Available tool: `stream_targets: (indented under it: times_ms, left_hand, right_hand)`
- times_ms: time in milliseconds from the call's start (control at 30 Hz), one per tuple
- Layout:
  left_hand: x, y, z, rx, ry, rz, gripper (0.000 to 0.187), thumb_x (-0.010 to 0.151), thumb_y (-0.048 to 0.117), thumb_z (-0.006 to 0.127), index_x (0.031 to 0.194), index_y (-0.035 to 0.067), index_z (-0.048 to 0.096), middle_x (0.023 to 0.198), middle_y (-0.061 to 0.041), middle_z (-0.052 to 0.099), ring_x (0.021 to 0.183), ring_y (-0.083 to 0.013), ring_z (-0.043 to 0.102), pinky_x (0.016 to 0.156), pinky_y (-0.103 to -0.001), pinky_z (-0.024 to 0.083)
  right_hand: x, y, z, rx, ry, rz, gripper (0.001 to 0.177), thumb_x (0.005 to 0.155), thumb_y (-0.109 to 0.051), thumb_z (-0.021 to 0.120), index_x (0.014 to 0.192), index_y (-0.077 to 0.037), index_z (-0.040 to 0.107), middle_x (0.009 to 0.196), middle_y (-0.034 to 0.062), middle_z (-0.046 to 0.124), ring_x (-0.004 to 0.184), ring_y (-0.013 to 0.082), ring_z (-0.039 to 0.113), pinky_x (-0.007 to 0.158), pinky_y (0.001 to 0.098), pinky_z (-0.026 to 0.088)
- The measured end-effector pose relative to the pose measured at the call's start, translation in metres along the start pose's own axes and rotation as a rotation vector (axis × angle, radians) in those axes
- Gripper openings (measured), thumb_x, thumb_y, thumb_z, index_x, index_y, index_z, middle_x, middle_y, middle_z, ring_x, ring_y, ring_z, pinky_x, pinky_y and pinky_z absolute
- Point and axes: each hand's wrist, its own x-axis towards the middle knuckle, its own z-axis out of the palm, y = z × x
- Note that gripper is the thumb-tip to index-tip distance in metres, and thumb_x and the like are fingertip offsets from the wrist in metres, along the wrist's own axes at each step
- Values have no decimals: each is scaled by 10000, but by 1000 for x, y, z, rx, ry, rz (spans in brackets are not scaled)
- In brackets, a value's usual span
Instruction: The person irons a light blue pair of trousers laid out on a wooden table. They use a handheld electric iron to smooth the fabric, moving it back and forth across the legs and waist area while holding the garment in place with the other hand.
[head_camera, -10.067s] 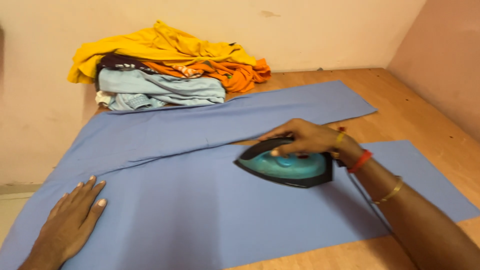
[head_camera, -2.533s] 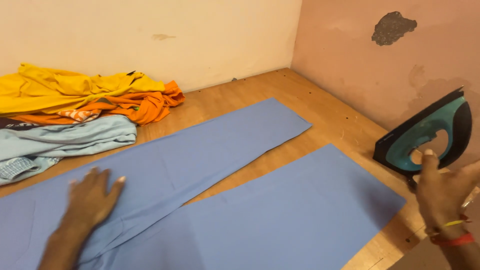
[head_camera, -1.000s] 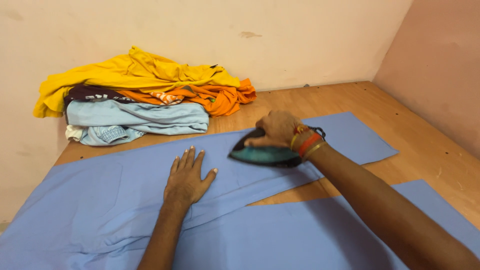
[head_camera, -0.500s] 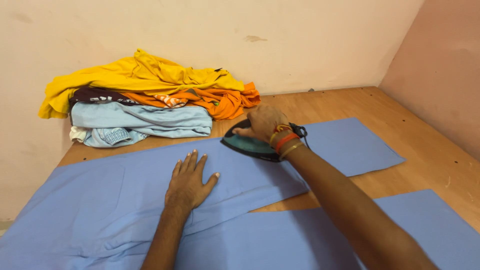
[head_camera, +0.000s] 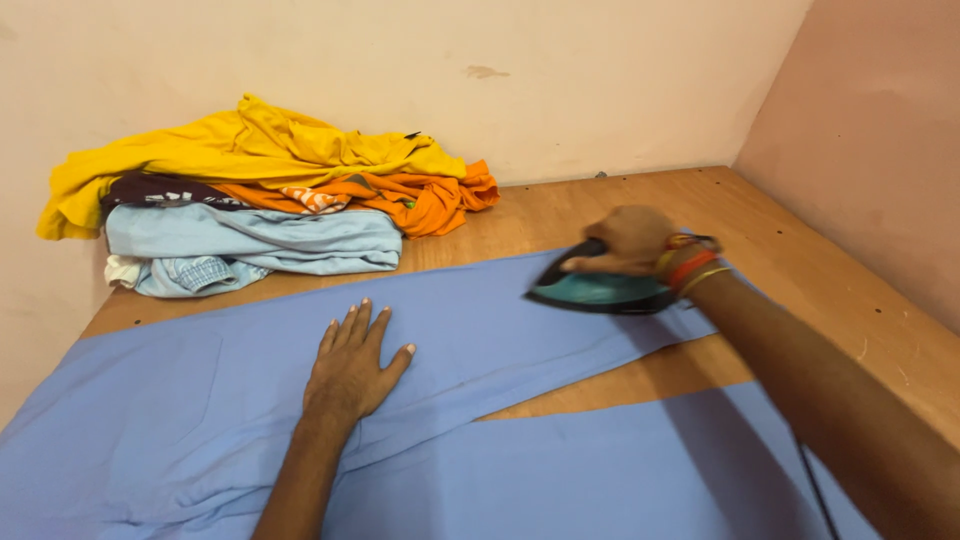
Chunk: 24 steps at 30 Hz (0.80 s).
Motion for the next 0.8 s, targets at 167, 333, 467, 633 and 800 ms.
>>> stream_targets:
  times_ms: [167, 333, 467, 633, 800]
  left_hand:
    - [1, 3, -1, 39, -11, -14, 787, 956, 647, 377, 1585, 189, 263, 1683, -110, 144, 1551, -254, 121, 1252, -439, 96]
    - [-1, 7, -2, 61, -17, -12, 783, 967, 639, 351, 1590, 179, 238, 1680, -112, 137, 1547, -253, 118, 1250, -448, 92]
    - [0, 5, 0, 82, -15, -5, 778, 978, 638, 338, 1591, 171, 232, 1677, -122, 140, 1548, -264, 112, 1245, -460, 92]
    - [0, 3, 2, 49, 5, -1, 772, 972, 634, 361, 1588, 179, 259, 1678, -118, 157, 1552, -258, 126, 1252, -455, 98]
    - [-1, 2, -1, 28, 6, -10, 769, 959, 635, 383, 1585, 203, 270, 1682, -88, 159, 1551, -232, 128, 1254, -427, 99]
  right_hand:
    - [-34, 65, 1, -21, -155, 360, 677, 927, -707, 418, 961, -162, 818, 798, 152, 787, 808, 339, 739, 754, 491, 569]
    - [-32, 56, 0, -3, -85, 295, 638, 883, -687, 483, 914, -151, 828, 823, 151, 762, 792, 358, 718, 715, 497, 560]
    - [-22, 2, -11, 32, -74, 68, 654, 880, -691, 495, 856, -123, 818, 787, 170, 733, 756, 375, 696, 685, 501, 542]
    - [-2, -99, -18, 162, 77, -192, 668, 878, -691, 550, 769, -78, 793, 642, 197, 678, 654, 388, 666, 643, 515, 519]
    - [12, -150, -26, 225, 106, -260, 680, 888, -689, 548, 725, -68, 774, 602, 200, 655, 589, 395, 656, 588, 503, 529]
